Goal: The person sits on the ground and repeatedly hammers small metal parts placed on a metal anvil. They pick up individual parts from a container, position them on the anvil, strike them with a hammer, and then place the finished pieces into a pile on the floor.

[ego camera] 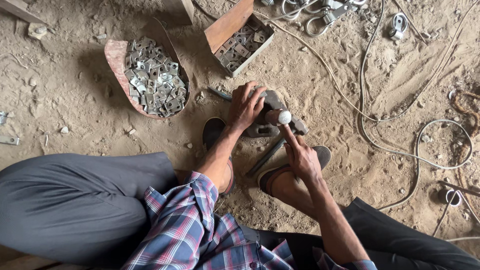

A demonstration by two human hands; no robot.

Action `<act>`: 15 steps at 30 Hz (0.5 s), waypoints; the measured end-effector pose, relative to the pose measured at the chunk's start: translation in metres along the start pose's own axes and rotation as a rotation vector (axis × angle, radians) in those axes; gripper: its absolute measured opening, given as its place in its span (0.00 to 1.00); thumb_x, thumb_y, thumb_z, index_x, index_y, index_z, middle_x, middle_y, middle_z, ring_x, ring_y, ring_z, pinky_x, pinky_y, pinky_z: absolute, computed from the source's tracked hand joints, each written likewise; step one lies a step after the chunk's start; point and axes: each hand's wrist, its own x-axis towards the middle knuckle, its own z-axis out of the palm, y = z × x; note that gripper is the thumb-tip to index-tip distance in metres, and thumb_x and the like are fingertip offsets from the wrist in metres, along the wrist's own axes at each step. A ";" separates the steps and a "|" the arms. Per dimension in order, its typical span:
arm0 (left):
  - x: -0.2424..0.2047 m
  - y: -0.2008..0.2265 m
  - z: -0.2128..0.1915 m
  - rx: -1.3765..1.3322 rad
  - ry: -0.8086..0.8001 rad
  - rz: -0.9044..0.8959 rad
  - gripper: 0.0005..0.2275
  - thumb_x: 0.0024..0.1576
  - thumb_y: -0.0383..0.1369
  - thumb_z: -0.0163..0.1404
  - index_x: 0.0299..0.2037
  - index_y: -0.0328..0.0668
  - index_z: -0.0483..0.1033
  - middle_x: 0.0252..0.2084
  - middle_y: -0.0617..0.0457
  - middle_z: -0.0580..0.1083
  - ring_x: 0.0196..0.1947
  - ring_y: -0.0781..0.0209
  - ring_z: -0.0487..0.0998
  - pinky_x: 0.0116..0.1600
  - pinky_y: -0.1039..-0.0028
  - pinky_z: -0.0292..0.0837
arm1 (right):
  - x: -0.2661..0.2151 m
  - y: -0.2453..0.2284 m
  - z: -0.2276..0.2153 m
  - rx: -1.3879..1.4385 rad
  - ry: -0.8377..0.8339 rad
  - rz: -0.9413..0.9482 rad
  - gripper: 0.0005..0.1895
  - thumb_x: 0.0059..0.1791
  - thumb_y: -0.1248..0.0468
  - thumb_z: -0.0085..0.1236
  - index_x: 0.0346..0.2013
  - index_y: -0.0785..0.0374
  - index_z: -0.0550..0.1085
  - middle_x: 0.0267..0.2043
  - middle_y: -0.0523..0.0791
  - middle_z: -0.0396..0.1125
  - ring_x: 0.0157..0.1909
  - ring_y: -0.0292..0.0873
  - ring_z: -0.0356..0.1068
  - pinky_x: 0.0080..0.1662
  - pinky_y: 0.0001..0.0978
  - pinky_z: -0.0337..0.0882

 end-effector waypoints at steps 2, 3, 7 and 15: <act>0.001 0.000 0.000 0.002 -0.025 -0.010 0.15 0.64 0.38 0.52 0.60 0.48 0.72 0.55 0.47 0.69 0.49 0.54 0.73 0.54 0.59 0.71 | 0.000 -0.003 -0.002 0.011 0.020 -0.013 0.34 0.57 0.60 0.47 0.77 0.41 0.50 0.45 0.52 0.69 0.30 0.55 0.74 0.34 0.49 0.78; 0.001 0.000 0.000 0.004 -0.036 -0.016 0.16 0.64 0.39 0.51 0.61 0.48 0.72 0.54 0.47 0.69 0.48 0.53 0.73 0.53 0.59 0.71 | -0.001 -0.004 -0.003 0.016 0.030 -0.021 0.34 0.56 0.60 0.48 0.76 0.41 0.51 0.46 0.52 0.69 0.32 0.56 0.75 0.35 0.50 0.78; 0.009 0.006 -0.007 -0.021 -0.032 -0.081 0.14 0.64 0.38 0.50 0.60 0.51 0.73 0.53 0.47 0.68 0.47 0.53 0.73 0.52 0.59 0.71 | 0.001 -0.009 -0.008 0.047 0.063 -0.046 0.35 0.54 0.62 0.49 0.75 0.40 0.53 0.52 0.54 0.70 0.38 0.63 0.74 0.38 0.56 0.75; 0.011 0.017 -0.022 -0.004 0.024 -0.058 0.13 0.64 0.37 0.51 0.58 0.49 0.71 0.55 0.46 0.68 0.51 0.50 0.73 0.55 0.58 0.69 | 0.003 -0.014 -0.010 0.020 -0.039 0.079 0.34 0.55 0.59 0.47 0.75 0.38 0.51 0.52 0.51 0.69 0.34 0.60 0.76 0.37 0.53 0.77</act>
